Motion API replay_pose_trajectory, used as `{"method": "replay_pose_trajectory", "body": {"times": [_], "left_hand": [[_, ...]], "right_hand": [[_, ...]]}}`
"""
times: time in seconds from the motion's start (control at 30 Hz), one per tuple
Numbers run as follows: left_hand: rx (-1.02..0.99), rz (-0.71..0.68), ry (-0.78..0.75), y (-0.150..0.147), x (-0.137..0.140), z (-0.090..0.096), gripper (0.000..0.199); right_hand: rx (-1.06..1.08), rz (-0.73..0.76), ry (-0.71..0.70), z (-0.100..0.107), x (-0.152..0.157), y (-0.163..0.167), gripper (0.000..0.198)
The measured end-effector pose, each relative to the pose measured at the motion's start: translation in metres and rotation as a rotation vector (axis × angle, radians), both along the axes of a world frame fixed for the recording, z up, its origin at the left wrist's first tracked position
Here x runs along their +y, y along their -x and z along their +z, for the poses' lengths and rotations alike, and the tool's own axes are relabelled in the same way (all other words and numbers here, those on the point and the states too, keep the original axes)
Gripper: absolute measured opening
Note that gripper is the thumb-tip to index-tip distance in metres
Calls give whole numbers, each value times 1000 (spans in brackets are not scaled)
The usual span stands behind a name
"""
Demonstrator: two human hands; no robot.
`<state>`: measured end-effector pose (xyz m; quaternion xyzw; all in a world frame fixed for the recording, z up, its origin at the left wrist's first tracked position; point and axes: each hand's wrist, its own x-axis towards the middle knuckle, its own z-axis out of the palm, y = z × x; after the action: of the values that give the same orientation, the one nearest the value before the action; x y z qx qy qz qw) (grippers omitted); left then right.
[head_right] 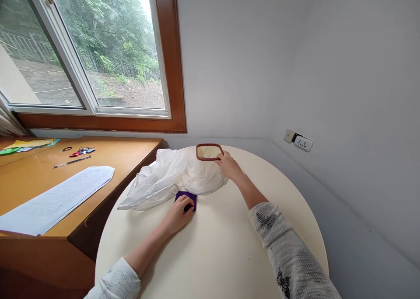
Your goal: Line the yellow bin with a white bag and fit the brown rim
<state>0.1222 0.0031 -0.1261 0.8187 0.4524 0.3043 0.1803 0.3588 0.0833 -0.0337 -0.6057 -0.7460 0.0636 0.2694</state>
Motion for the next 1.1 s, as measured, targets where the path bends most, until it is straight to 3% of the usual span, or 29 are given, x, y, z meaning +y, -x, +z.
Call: {"method": "replay_pose_trajectory", "body": {"times": [0.37,0.6,0.67,0.77,0.9,1.1], "left_hand": [[8,15,18,0,-1,4,14],[-44,45,44,0,4,-4,16],[-79,71,46,0,4,-4,27],[-202,69,46,-2,2,-4,58],[-390,-78,100,-8,-5,-4,104],[-487,-222,239,-20,-21,2,127]], "right_hand": [[14,-73,-51,2,-36,-60,21],[68,-25,-58,3,-80,-62,24],[101,-6,-48,4,-95,-55,23],[140,46,-36,4,-118,-43,21],[190,131,-2,5,-148,-26,19],[205,201,39,11,-176,-8,20]]}}
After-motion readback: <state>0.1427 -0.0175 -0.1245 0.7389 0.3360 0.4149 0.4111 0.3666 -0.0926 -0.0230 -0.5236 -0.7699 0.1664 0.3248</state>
